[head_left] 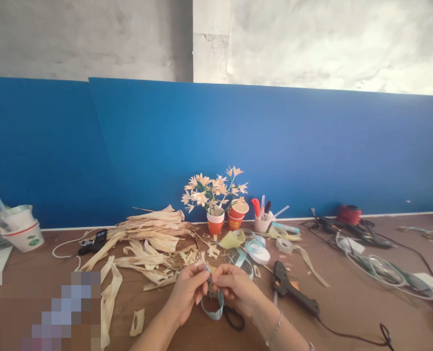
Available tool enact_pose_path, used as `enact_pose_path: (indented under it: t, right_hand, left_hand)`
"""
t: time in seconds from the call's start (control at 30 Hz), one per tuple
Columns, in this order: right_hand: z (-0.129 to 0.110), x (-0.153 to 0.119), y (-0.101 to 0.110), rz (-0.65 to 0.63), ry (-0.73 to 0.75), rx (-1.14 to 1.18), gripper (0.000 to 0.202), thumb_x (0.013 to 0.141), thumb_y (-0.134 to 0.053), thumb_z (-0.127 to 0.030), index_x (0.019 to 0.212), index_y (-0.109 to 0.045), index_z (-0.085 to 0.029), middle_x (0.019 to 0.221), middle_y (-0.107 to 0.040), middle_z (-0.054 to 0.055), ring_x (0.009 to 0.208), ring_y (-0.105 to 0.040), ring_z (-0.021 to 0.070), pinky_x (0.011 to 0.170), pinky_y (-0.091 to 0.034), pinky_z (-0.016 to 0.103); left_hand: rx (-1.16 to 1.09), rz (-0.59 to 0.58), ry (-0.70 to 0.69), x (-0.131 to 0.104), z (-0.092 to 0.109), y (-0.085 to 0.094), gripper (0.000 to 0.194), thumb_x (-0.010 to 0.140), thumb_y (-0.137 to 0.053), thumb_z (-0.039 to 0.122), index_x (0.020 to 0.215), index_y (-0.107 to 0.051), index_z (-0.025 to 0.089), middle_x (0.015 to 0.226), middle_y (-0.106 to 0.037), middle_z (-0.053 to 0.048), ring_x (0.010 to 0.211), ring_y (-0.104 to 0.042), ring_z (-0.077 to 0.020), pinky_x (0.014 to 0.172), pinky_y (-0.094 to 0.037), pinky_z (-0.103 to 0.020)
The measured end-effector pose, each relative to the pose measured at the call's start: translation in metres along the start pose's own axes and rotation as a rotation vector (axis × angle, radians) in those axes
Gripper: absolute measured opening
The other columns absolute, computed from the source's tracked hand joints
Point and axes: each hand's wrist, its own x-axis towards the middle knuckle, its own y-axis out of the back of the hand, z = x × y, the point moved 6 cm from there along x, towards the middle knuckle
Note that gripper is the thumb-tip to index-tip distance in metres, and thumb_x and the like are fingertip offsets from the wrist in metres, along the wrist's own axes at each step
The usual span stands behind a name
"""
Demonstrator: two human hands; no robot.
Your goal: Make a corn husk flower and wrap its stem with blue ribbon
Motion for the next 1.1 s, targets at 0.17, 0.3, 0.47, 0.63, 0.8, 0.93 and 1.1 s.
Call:
enact_pose_path:
  t: [0.17,0.3,0.47,0.63,0.8,0.93,1.1]
  right_hand:
    - [0.001,0.003,0.002,0.048,0.038,-0.04,0.017,0.055,-0.071,-0.021,0.058,-0.056,-0.013,0.046,-0.058,-0.002,0.032,-0.032,0.0007,0.035,-0.011,0.019]
    - [0.003,0.004,0.004,0.091,0.043,-0.065,0.019,0.056,-0.07,-0.023,0.059,-0.054,-0.014,0.046,-0.058,-0.003,0.032,-0.031,0.0006,0.035,-0.011,0.018]
    - [0.004,0.006,0.006,0.155,0.067,-0.092,0.019,0.056,-0.069,-0.025,0.058,-0.052,-0.016,0.042,-0.053,-0.006,0.031,-0.03,0.0014,0.035,-0.012,0.018]
    - [0.001,0.003,0.005,0.205,0.092,-0.119,0.02,0.057,-0.069,-0.027,0.056,-0.052,-0.016,0.04,-0.05,-0.007,0.032,-0.031,0.0022,0.035,-0.013,0.018]
    - [0.0,0.0,0.0,0.189,0.079,-0.071,0.02,0.055,-0.071,-0.026,0.056,-0.054,-0.015,0.045,-0.055,-0.004,0.034,-0.033,0.0022,0.036,-0.014,0.018]
    - [0.001,0.0,-0.004,0.064,0.035,0.032,0.022,0.056,-0.073,-0.027,0.058,-0.057,-0.013,0.05,-0.058,-0.002,0.037,-0.036,0.0023,0.037,-0.017,0.017]
    - [0.003,0.0,-0.007,-0.108,-0.031,0.121,0.024,0.06,-0.075,-0.029,0.066,-0.062,-0.01,0.058,-0.059,0.0,0.042,-0.038,0.0018,0.039,-0.016,0.016]
  left_hand:
    - [-0.032,0.017,-0.054,0.0,0.003,-0.002,0.022,0.064,-0.07,0.031,0.066,-0.055,0.015,0.049,-0.054,0.004,0.041,-0.042,-0.0049,0.037,-0.028,-0.014]
    - [-0.027,0.075,-0.051,-0.001,0.003,0.0,0.022,0.063,-0.07,0.031,0.064,-0.054,0.015,0.047,-0.052,0.005,0.04,-0.041,-0.005,0.037,-0.027,-0.015]
    - [-0.059,0.081,-0.045,0.0,0.0,0.0,0.023,0.061,-0.072,0.031,0.066,-0.056,0.015,0.049,-0.054,0.004,0.044,-0.044,-0.0059,0.04,-0.028,-0.015]
    - [-0.034,0.094,-0.098,0.002,-0.002,0.002,0.026,0.064,-0.071,0.036,0.065,-0.056,0.015,0.046,-0.051,0.005,0.043,-0.042,-0.006,0.041,-0.029,-0.016]
    - [-0.006,0.092,-0.103,0.002,0.0,0.002,0.027,0.066,-0.069,0.038,0.063,-0.056,0.014,0.044,-0.05,0.005,0.041,-0.039,-0.0058,0.04,-0.029,-0.017]
    - [0.023,0.071,-0.11,0.0,0.004,0.0,0.026,0.067,-0.067,0.037,0.063,-0.057,0.014,0.045,-0.053,0.003,0.041,-0.039,-0.0057,0.039,-0.028,-0.016]
    - [0.04,0.036,-0.093,-0.002,0.007,-0.004,0.025,0.068,-0.066,0.037,0.062,-0.057,0.014,0.046,-0.054,0.002,0.039,-0.036,-0.0043,0.036,-0.023,-0.015]
